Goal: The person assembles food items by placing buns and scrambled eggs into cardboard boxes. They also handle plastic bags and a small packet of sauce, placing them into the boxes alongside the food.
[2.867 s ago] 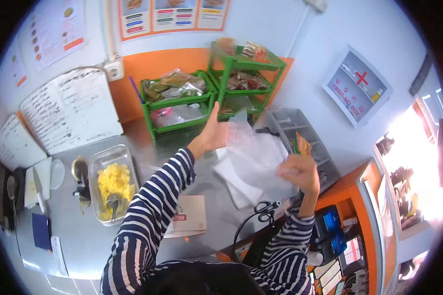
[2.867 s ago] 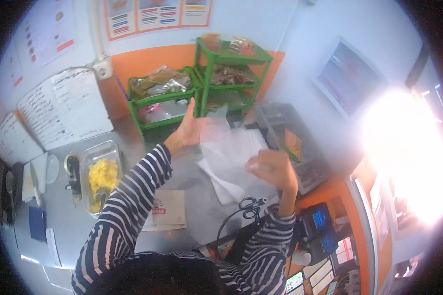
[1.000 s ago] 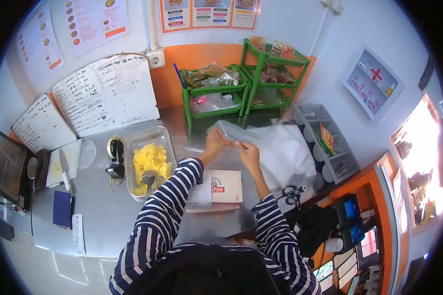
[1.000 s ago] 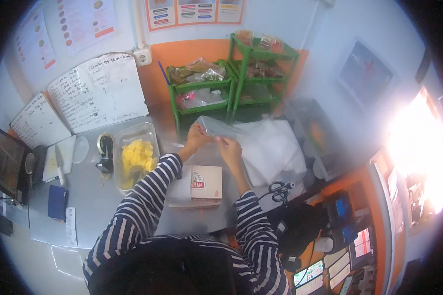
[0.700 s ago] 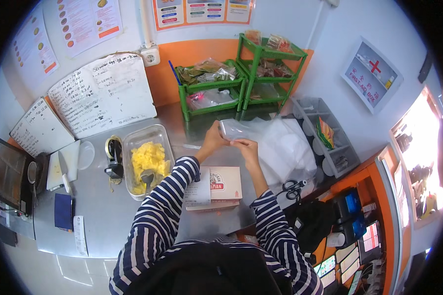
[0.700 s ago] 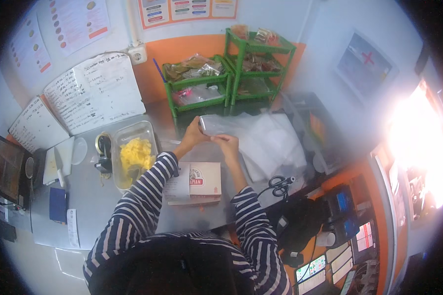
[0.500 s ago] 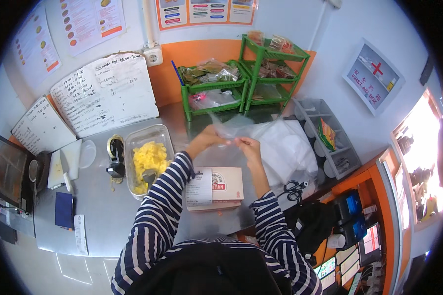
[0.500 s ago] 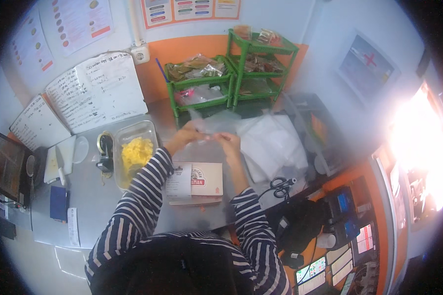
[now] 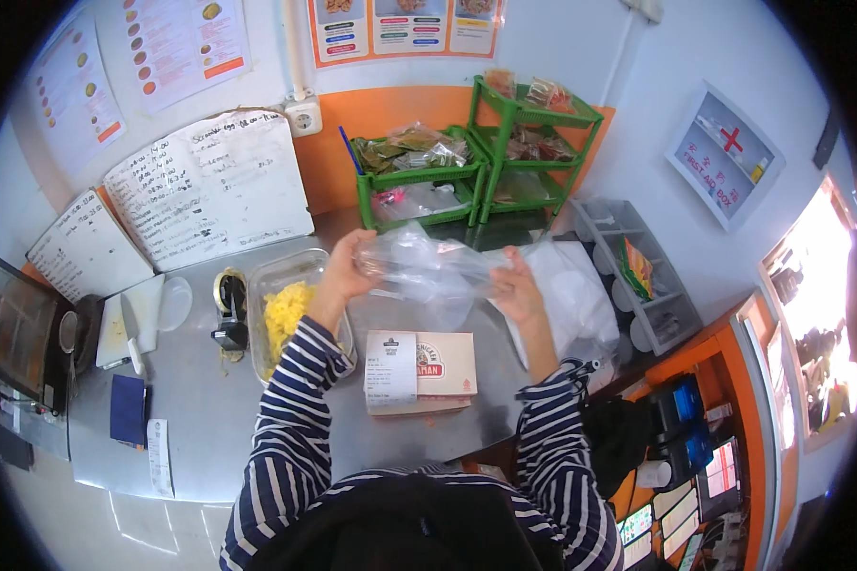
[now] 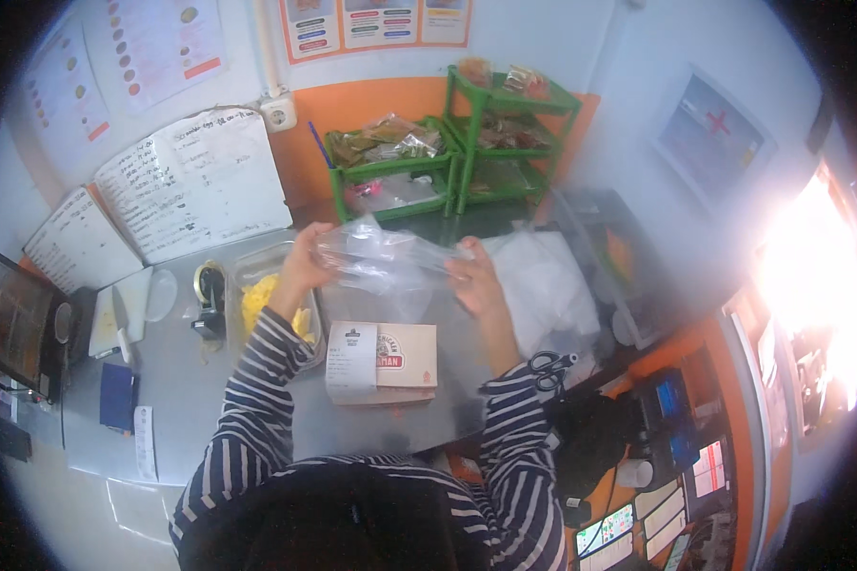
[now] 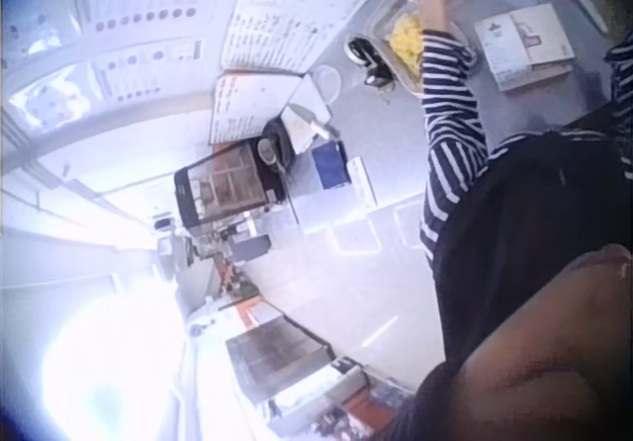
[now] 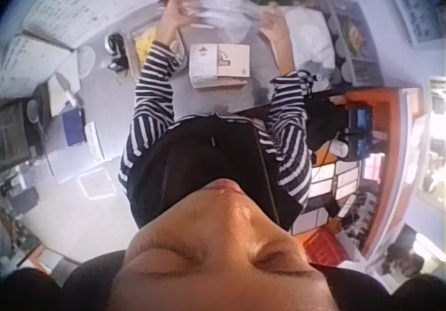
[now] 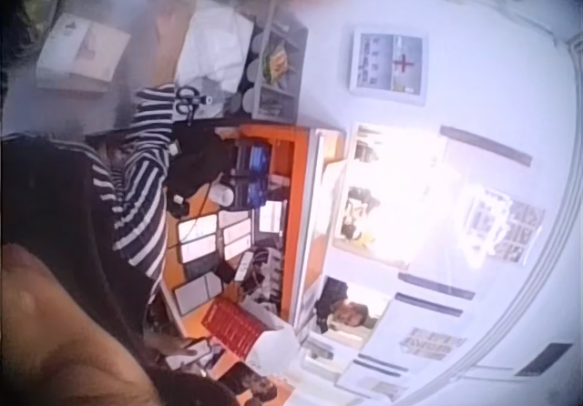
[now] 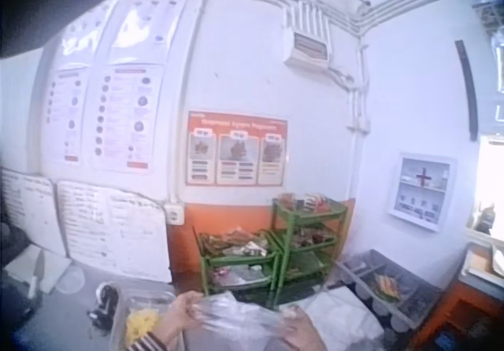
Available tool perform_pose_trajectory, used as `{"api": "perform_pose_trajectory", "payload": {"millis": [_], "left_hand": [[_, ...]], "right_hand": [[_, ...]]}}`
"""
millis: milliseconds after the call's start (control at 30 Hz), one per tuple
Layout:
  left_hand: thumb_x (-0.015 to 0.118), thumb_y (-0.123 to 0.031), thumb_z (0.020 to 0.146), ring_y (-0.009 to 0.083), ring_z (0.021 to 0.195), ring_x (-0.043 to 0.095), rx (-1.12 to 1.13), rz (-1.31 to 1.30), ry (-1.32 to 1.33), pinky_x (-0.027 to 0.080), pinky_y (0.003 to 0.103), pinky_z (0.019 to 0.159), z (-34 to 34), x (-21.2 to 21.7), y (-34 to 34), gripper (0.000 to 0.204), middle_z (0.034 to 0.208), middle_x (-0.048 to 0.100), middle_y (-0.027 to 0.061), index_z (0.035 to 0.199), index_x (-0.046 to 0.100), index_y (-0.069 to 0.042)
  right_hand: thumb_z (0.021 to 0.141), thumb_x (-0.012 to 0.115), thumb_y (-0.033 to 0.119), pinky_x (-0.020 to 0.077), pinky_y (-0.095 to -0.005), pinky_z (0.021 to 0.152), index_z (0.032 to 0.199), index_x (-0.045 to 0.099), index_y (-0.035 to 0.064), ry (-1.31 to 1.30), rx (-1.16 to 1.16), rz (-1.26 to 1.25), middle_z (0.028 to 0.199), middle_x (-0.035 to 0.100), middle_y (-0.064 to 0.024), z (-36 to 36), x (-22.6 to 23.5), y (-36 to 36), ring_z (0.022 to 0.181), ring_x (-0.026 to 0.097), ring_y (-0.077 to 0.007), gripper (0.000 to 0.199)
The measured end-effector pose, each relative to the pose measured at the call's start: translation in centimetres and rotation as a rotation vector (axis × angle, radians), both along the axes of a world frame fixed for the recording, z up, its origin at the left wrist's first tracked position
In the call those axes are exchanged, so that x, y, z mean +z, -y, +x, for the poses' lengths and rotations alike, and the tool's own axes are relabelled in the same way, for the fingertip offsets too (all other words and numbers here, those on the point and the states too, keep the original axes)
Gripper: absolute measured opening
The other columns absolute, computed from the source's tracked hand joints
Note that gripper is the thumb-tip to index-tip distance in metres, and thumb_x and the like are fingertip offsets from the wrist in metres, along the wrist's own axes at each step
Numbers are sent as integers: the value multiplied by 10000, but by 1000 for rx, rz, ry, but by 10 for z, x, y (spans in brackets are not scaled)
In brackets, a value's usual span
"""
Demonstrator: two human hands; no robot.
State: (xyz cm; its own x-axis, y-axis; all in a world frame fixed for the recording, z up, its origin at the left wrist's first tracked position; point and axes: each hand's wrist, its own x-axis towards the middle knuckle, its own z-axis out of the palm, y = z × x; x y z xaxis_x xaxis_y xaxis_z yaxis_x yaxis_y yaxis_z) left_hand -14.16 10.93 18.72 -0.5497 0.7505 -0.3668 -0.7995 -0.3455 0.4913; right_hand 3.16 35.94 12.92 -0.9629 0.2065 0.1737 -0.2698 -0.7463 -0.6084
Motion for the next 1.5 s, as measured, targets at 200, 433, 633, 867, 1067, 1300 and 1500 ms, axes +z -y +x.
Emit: {"api": "perform_pose_trajectory", "payload": {"millis": [200,433,633,867,1067,1300,1500], "left_hand": [[554,-15,753,105,569,443,-216,24,-548,374,216,537,-20,14,47,122,583,402,-24,685,507,-105],[591,-10,701,175,781,472,345,-315,-1960,428,253,625,-18,17,-6,433,873,411,68,1086,494,-184],[581,-45,667,291,777,533,234,-1718,-2047,497,349,580,-43,-2,-33,727,1015,380,160,1275,304,-334],[539,-15,678,256,555,579,133,-1795,-2260,478,348,475,6,-18,0,745,1131,439,166,1324,239,-235],[531,20,611,311,693,580,-91,-1505,-2118,465,393,521,39,-62,74,702,1176,453,151,1271,323,-97],[487,42,603,339,925,524,-99,-1432,-2002,450,389,730,67,-45,106,655,1170,472,144,1233,389,-109],[533,-13,631,396,1131,364,-379,-1509,-1875,315,428,932,59,-65,122,664,1209,427,203,1266,371,-121]], "right_hand": [[739,523,-36,366,-269,463,817,479,122,-79,-98,119,720,503,-58,10,9,-102,599,525,-154,182],[733,518,-15,432,-264,550,912,582,91,74,-395,425,753,580,-73,9,43,-54,682,562,-175,217],[724,534,82,438,-293,523,1014,585,45,116,-201,1649,724,607,-108,12,51,44,666,580,-180,296],[776,538,194,426,-309,636,1152,517,130,722,-13,1561,864,600,-65,-38,5,-73,710,530,-155,382],[814,509,115,424,-236,702,913,598,1,292,-239,1406,871,617,-65,-168,-50,-111,791,561,-138,175],[779,468,217,398,-388,804,872,618,106,280,-1105,1147,918,596,-115,-326,-107,-20,944,530,-257,209],[683,505,115,342,-441,830,646,630,124,401,-794,1997,884,547,-110,-335,-124,-4,907,496,-262,131]]}}
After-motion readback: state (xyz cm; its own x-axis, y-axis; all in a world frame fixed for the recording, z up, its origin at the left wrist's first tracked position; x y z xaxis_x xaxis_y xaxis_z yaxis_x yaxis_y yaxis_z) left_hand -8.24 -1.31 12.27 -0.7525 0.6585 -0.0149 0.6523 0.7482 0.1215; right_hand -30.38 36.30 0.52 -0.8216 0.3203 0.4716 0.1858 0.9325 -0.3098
